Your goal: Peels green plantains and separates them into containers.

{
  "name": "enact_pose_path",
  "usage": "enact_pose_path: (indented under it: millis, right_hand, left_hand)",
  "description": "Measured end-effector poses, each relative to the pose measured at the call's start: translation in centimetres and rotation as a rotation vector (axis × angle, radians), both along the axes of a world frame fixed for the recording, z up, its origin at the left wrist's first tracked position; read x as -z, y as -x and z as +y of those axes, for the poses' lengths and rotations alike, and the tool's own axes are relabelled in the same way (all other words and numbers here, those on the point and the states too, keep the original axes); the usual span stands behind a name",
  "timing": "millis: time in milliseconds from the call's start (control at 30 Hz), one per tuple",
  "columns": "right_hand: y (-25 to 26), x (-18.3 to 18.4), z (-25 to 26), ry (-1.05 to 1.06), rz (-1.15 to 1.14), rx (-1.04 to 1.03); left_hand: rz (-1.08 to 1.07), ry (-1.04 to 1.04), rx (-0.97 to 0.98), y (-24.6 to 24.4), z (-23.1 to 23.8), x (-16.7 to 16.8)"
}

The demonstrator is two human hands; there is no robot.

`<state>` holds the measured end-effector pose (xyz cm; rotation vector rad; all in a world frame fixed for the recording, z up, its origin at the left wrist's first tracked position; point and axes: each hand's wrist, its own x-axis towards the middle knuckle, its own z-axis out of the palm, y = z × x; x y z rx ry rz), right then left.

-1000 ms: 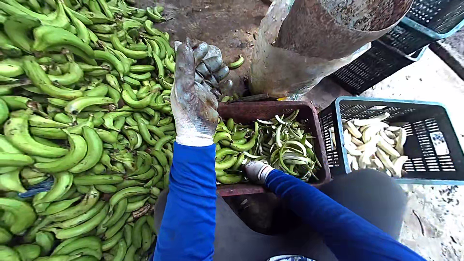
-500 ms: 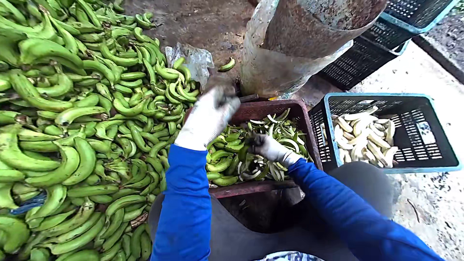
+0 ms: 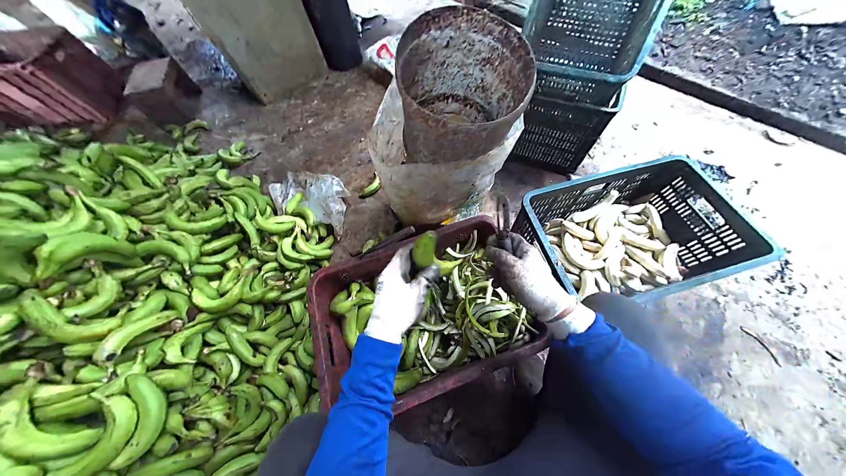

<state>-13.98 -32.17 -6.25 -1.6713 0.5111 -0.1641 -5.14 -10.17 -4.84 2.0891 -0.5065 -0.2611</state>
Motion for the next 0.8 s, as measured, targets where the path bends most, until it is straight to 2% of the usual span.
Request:
enact_pose_path:
  millis: [100, 200, 233, 300, 367, 400, 467, 533, 667, 800]
  right_hand:
    - [0.5, -0.9, 1.0, 0.082, -0.089, -0.13]
    - [1.0, -1.2, 2.6, 0.163, -0.15, -0.23]
    - [1.0, -1.0, 3.1, 0.184, -0.125, -0.27]
    - [0.6, -0.1, 3.3, 0.203, 0.091, -0.437]
    - [-0.1, 1.2, 3.1, 0.203, 0.287, -0.548]
    - [-0.2, 1.5, 3.1, 0.211, 0.281, -0.546]
    - [0.2, 1.2, 3.3, 0.249, 0.139, -0.489]
    - [0.7, 0.6, 3.9, 0.366, -0.032, -0.441]
    - [1.9, -0.1, 5.4, 0.599, -0.347, -0.456]
    - [1.7, 0.2, 5.8, 0.801, -0.441, -0.513]
  left_hand:
    - [-0.039, 0.12, -0.083, 0.0, 0.1, -0.4]
    - [-0.096, 0.147, -0.11, 0.6, -0.2, -0.5]
    - [-0.118, 0.171, -0.112, 1.0, -0.3, -0.6]
    - [-0.122, 0.326, -0.118, 1.6, -0.5, -0.8]
    - [0.009, 0.562, -0.116, 1.6, -0.2, -1.6]
    - [0.105, 0.68, -0.104, 1.3, 0.3, -2.2]
    - [0.317, 0.903, -0.094, 0.8, 1.2, -2.8]
    - [0.485, 1.018, -0.133, 0.4, 2.1, -2.4]
    - [0.533, 0.913, -0.309, 0.5, 1.6, -1.9]
    - [0.529, 0.806, -0.243, 1.3, 1.0, -2.3]
